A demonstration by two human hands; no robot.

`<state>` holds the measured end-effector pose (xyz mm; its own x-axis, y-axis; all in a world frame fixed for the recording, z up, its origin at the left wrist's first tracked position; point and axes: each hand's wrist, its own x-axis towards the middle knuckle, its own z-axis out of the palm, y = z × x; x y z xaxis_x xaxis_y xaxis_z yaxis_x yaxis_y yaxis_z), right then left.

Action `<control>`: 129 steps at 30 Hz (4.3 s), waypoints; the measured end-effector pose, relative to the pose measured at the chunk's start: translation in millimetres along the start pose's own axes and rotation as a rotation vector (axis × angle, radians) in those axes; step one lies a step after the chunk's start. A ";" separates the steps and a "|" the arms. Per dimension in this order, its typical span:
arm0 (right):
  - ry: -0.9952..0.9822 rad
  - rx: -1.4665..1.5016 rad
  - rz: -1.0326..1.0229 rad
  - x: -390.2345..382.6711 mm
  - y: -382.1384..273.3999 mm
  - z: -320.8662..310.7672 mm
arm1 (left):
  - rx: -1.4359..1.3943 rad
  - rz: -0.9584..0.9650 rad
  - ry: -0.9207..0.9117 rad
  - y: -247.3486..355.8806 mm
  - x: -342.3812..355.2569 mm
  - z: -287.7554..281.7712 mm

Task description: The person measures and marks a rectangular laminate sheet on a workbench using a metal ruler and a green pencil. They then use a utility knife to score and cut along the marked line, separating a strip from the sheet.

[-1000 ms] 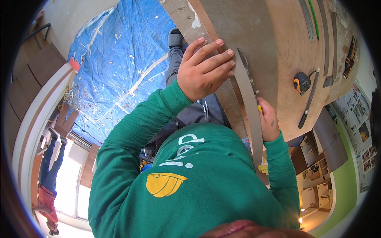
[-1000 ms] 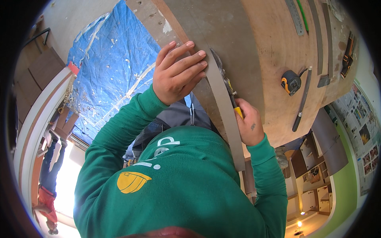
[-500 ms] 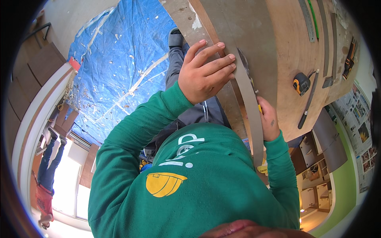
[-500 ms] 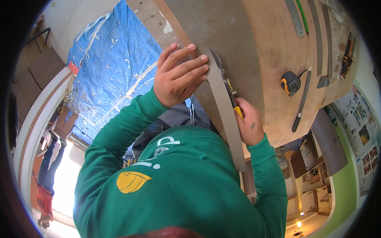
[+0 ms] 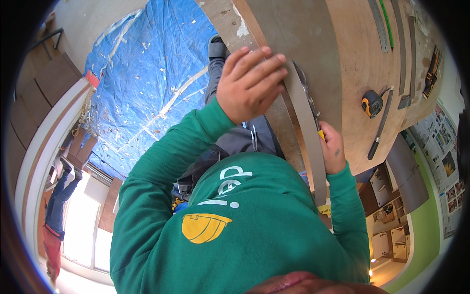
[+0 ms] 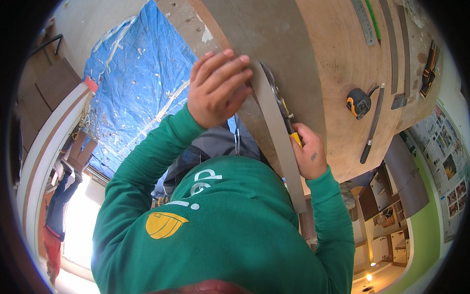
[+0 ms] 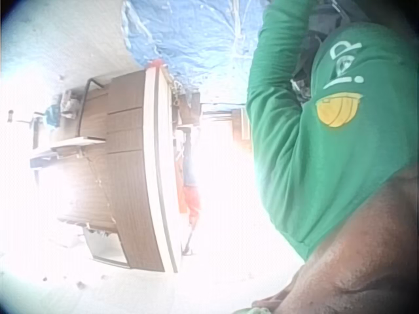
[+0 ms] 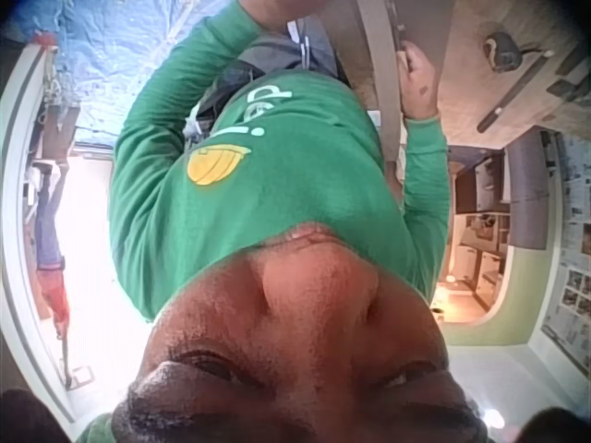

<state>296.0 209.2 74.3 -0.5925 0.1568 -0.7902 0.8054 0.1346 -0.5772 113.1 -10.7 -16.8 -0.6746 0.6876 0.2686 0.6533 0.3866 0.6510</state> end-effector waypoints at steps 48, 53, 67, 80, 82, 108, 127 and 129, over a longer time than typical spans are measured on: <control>0.008 -0.048 -0.034 7.1 -6.4 -0.4 | 0.050 0.053 0.030 -27.9 15.2 -0.1; 0.010 -0.065 -0.069 10.6 -20.4 3.3 | 0.037 0.049 0.030 -28.1 14.9 -0.3; 0.025 -0.091 -0.059 12.9 -14.8 -2.0 | 0.027 0.048 0.024 -28.3 14.9 -0.7; 0.052 -0.106 -0.100 16.1 -12.9 2.5 | 0.032 0.048 0.025 -27.9 15.8 -1.9; 0.050 -0.084 -0.060 15.2 -15.2 3.5 | 0.034 0.049 0.024 -27.8 15.9 -2.5; 0.045 -0.035 -0.100 23.2 -35.7 11.5 | 0.021 0.042 0.020 -26.6 16.0 -2.3; 0.039 -0.090 -0.031 23.4 -9.5 7.4 | 0.225 -0.192 0.246 -82.9 97.1 -23.0; 0.030 -0.072 -0.037 22.3 -13.3 7.5 | 0.209 -0.206 0.241 -82.1 97.6 -23.9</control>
<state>272.1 203.6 62.8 -0.6230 0.1790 -0.7614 0.7803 0.2110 -0.5888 -14.5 10.0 -27.1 -0.8441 0.4281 0.3227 0.5351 0.6354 0.5568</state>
